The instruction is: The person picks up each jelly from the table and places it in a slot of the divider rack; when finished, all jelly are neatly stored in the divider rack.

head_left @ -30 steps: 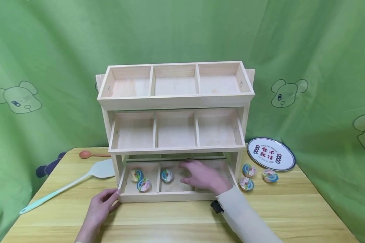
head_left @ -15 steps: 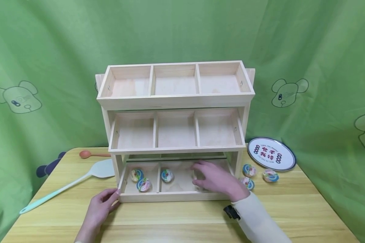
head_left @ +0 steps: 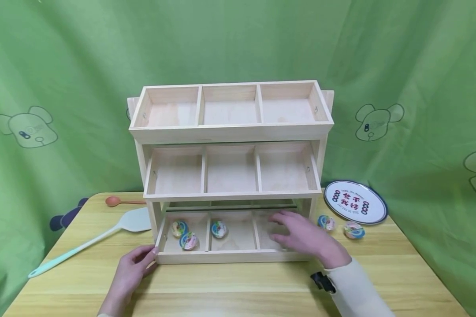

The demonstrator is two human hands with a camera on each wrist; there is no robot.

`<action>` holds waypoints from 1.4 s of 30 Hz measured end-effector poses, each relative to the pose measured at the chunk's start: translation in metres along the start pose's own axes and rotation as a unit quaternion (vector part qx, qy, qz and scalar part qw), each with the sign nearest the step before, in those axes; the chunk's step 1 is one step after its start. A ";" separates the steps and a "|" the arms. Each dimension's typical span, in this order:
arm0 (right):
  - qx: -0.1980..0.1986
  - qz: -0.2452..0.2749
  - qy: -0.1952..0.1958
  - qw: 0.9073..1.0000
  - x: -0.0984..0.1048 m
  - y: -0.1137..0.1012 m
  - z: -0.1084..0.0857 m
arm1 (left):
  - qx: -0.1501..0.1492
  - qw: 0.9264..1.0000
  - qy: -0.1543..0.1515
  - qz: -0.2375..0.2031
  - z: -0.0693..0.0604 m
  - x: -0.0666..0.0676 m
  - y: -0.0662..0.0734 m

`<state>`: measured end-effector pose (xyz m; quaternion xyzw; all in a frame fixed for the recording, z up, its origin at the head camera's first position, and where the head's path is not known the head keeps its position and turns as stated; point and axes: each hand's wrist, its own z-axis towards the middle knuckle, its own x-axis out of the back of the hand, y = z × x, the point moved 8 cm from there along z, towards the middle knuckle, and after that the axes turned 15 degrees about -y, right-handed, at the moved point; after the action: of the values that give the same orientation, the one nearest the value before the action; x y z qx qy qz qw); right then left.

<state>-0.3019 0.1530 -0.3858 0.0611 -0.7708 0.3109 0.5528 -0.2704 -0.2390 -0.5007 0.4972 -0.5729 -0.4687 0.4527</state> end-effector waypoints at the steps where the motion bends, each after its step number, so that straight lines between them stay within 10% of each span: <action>1: 0.001 0.002 0.001 1.000 0.001 0.002 -0.002 | 0.000 1.000 0.000 0.000 0.000 0.000 0.000; 42: -0.058 0.021 0.099 0.993 0.033 0.099 -0.096 | -0.005 1.000 -0.005 -0.008 0.000 -0.001 0.002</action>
<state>-0.2798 0.2924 -0.3783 -0.0184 -0.7300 0.2816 0.6224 -0.2708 -0.2379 -0.4984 0.4973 -0.5683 -0.4777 0.4489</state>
